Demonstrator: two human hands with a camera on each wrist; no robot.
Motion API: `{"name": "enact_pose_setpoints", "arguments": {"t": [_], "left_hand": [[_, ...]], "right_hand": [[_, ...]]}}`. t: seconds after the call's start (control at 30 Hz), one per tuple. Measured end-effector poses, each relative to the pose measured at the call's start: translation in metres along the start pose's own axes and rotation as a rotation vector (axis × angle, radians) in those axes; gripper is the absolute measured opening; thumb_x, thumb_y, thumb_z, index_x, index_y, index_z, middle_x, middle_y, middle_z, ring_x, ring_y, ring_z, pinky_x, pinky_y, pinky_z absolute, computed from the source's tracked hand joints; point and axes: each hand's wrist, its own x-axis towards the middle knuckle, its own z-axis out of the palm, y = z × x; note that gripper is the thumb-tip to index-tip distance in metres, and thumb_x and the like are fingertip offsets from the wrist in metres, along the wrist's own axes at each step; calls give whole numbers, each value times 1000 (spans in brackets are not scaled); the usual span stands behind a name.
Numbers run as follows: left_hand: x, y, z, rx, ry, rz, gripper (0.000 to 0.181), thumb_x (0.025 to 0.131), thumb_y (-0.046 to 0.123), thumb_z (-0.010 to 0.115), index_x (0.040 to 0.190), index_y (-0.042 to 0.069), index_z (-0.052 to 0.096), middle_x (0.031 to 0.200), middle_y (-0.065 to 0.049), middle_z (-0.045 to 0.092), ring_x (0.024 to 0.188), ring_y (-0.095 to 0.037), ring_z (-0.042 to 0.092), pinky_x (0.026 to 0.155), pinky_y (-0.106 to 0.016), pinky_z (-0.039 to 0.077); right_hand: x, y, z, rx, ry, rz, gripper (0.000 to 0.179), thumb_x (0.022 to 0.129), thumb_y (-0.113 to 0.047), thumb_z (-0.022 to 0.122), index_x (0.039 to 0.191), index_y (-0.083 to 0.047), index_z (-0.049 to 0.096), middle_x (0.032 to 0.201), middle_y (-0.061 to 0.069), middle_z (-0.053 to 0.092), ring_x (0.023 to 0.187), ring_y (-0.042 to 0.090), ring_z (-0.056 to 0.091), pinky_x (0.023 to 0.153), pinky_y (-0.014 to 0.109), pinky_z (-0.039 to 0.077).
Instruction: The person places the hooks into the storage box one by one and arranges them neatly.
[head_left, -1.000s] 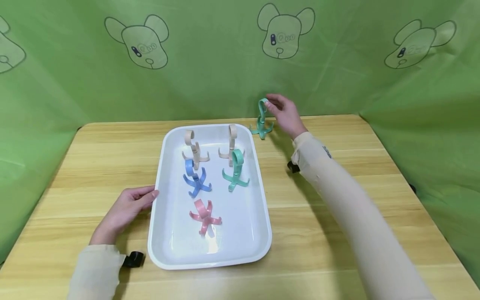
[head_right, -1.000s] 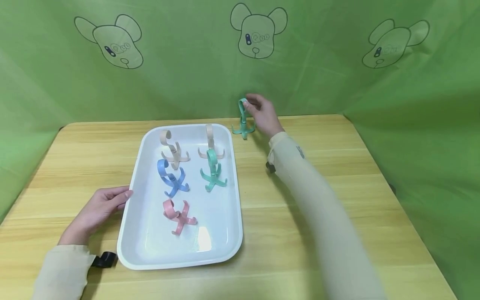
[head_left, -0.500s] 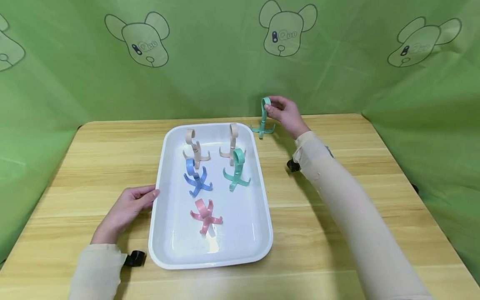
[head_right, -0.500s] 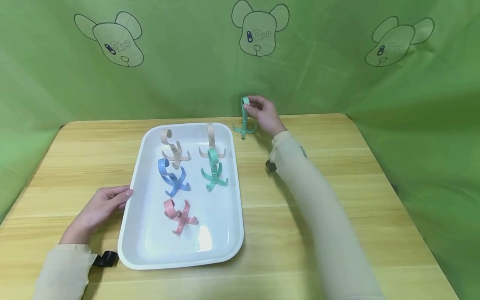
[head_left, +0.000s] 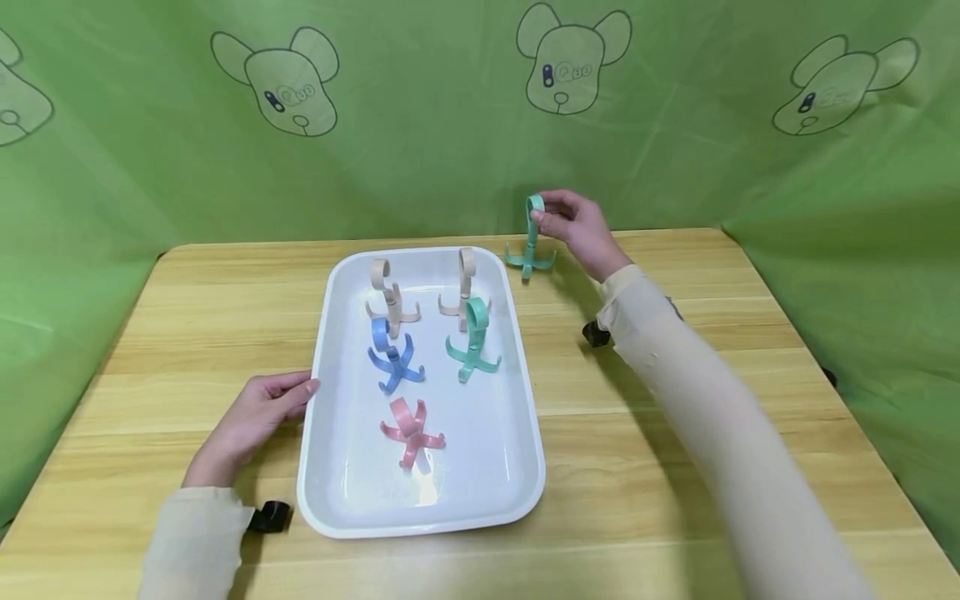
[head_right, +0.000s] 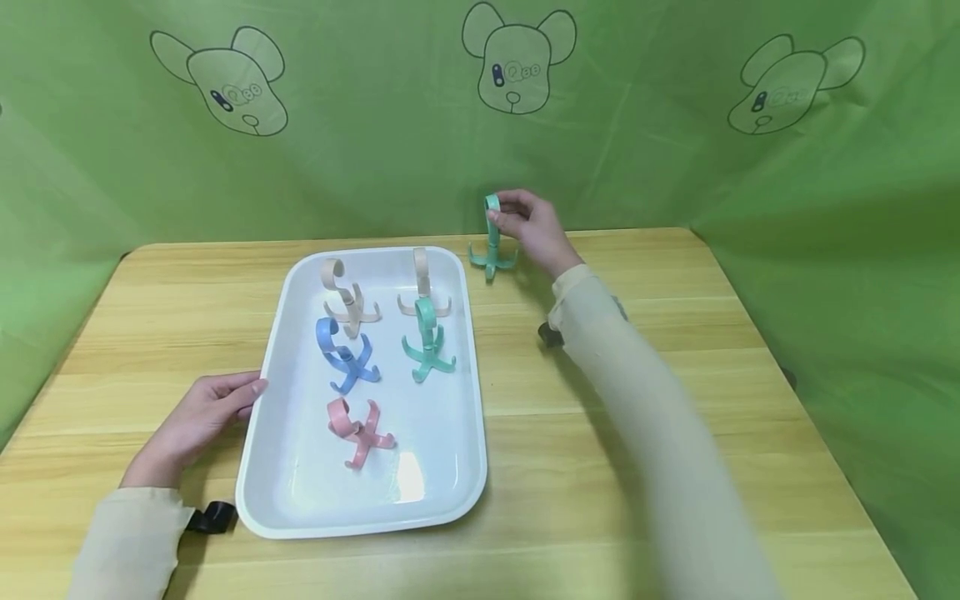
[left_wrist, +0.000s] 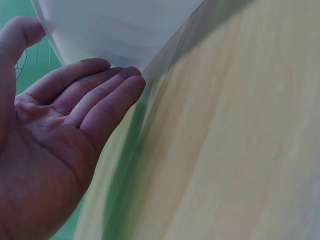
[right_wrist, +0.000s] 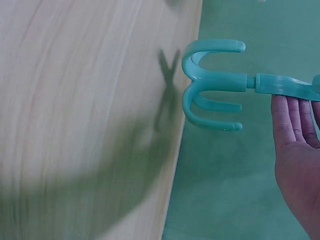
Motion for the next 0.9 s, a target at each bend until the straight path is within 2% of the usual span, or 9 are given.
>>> {"name": "enact_pose_setpoints", "arguments": {"t": [0.13,0.37,0.9], "left_hand": [[0,0,0,13,2,-4,51,103,23,56,133,-17,48,129,-32,54,96,-12,67,83,-25,54],[1,-1,0,16,4,-16,53,102,26,56,133,-17,49,130,-32,54,97,-12,67,83,-26,55],[1,0,0,9,-4,-31,55,102,27,56,133,-17,48,129,-32,54,97,-18,68,83,-27,55]], "right_hand": [[-9,-7,-1,-19,-11,-14,49,94,-17,69,136,2,50,120,13,55,108,24,54,100,39,47],[-17,-14,-1,-115,-20,-41,49,92,-25,73,131,-2,55,119,11,59,107,24,56,95,32,48],[-32,-27,-11,-110,-20,-46,47,92,-20,73,130,-1,55,118,10,59,107,23,55,94,30,48]]}}
